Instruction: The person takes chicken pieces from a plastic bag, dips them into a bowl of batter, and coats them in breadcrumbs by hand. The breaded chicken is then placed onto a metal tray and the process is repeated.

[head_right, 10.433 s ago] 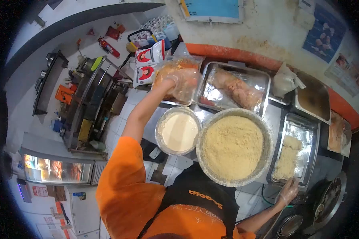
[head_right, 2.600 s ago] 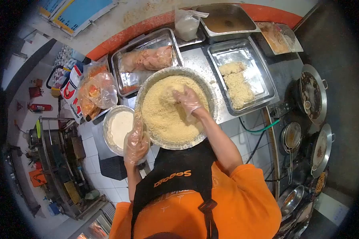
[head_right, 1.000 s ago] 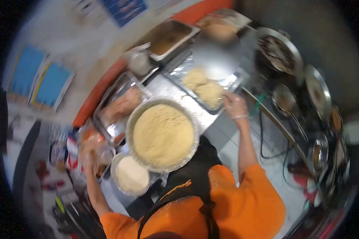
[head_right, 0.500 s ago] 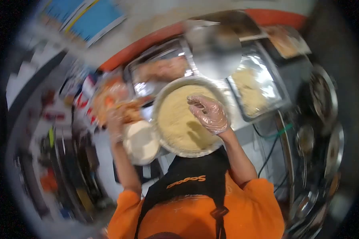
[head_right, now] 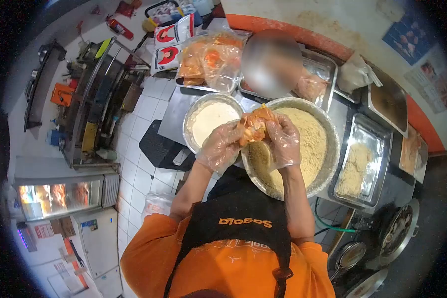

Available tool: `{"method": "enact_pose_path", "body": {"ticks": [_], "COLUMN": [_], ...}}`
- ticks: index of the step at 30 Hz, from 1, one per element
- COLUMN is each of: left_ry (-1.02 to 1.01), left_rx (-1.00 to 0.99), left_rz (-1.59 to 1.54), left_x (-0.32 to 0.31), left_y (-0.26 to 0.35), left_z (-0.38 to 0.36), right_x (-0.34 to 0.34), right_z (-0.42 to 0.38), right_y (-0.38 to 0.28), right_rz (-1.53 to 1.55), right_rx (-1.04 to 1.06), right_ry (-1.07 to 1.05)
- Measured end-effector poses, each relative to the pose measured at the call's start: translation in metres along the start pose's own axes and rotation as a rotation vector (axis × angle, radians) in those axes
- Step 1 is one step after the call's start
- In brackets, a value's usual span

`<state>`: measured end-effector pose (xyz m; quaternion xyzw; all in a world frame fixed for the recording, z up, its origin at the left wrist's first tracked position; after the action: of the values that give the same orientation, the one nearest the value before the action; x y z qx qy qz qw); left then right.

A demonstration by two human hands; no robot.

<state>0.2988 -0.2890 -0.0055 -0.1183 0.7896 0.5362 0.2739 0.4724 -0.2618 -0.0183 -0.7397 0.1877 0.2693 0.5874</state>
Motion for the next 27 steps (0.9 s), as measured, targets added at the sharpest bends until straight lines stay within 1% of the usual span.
{"method": "enact_pose_path", "body": {"ticks": [1,2,3,4,5,6,7,8,9,10,11,13,14,15,17,18,19,21,22,23,24,25,26,27], "left_ry": [0.041,0.080,0.117,0.124,0.160,0.193,0.196,0.201,0.195,0.268,0.262,0.308,0.301,0.296,0.296,0.334,0.332,0.279,0.243,0.242,0.155,0.064,0.116,0.110], "left_rx": [-0.026,-0.052,-0.078,-0.084,-0.122,-0.158,-0.157,-0.228,-0.298,-0.332,-0.326,-0.353,-0.345,-0.343,-0.426,-0.333,-0.330,0.060,-0.128,-0.128,-0.215,-0.302,-0.183,-0.188], "left_rz": [-0.146,-0.291,-0.434,-0.438,-0.301,-0.161,-0.161,0.178,0.521,0.799,0.803,0.992,0.859,0.863,0.882,0.984,0.985,1.328,1.674,1.677,1.807,1.931,2.030,2.034], "left_x": [0.002,0.006,0.009,0.012,0.016,0.019,0.024,0.028,0.031,0.027,0.030,0.038,0.050,0.061,0.080,0.087,0.079,0.058,0.080,0.106,0.127,0.125,0.126,0.132], "left_y": [-0.004,-0.007,-0.009,-0.009,-0.008,-0.005,-0.001,0.006,0.015,0.027,0.033,0.046,0.042,0.040,0.042,0.043,0.049,0.063,0.046,0.021,-0.003,-0.013,-0.024,-0.026], "left_z": [0.001,0.001,0.001,0.000,-0.001,-0.001,-0.002,-0.005,-0.008,-0.016,-0.020,-0.021,-0.016,-0.012,-0.006,-0.003,-0.003,-0.002,0.006,0.014,0.022,0.023,0.024,0.024], "right_x": [-0.002,0.000,0.004,0.003,0.002,0.002,0.002,-0.002,-0.003,-0.003,-0.003,-0.004,-0.004,-0.001,0.012,0.020,0.031,0.052,0.062,0.071,0.077,0.080,0.083,0.085], "right_z": [-0.001,-0.002,-0.004,-0.005,-0.005,-0.003,-0.003,-0.003,-0.001,0.001,0.000,-0.003,-0.005,-0.006,-0.010,-0.012,-0.015,-0.018,-0.020,-0.021,-0.021,-0.024,-0.026,-0.026], "right_y": [0.002,0.006,0.012,0.014,0.015,0.017,0.020,0.028,0.031,0.033,0.034,0.031,0.030,0.030,0.027,0.024,0.019,0.012,0.011,0.009,0.007,0.005,0.003,0.000], "right_rz": [0.058,0.055,0.008,-0.040,-0.043,-0.145,-0.245,-0.031,-0.024,0.033,0.089,0.043,-0.012,-0.008,-0.108,-0.105,-0.144,-0.180,-0.189,-0.198,-0.209,-0.207,-0.200,-0.193], "right_rx": [0.009,0.000,-0.002,-0.005,-0.013,-0.105,-0.195,-0.178,-0.176,-0.178,-0.180,-0.178,-0.179,-0.176,-0.082,-0.081,-0.084,-0.085,-0.068,-0.049,-0.038,-0.038,-0.028,-0.016], "right_ry": [-0.037,-0.046,-0.100,-0.153,-0.158,-0.071,0.019,0.034,0.040,0.058,0.076,0.064,0.046,0.050,0.142,0.146,0.180,0.214,0.265,0.316,0.354,0.356,0.376,0.398]}}
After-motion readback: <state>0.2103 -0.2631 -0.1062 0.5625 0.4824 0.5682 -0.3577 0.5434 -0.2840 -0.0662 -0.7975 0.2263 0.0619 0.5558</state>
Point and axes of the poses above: each hand's wrist, its own z-axis towards the middle knuckle, its own x-axis out of the back of the hand, y = z × x, the point moved 2 cm from there along z, towards the middle knuckle, and after that the axes turned 5 degrees about z, right-handed, at the moved point
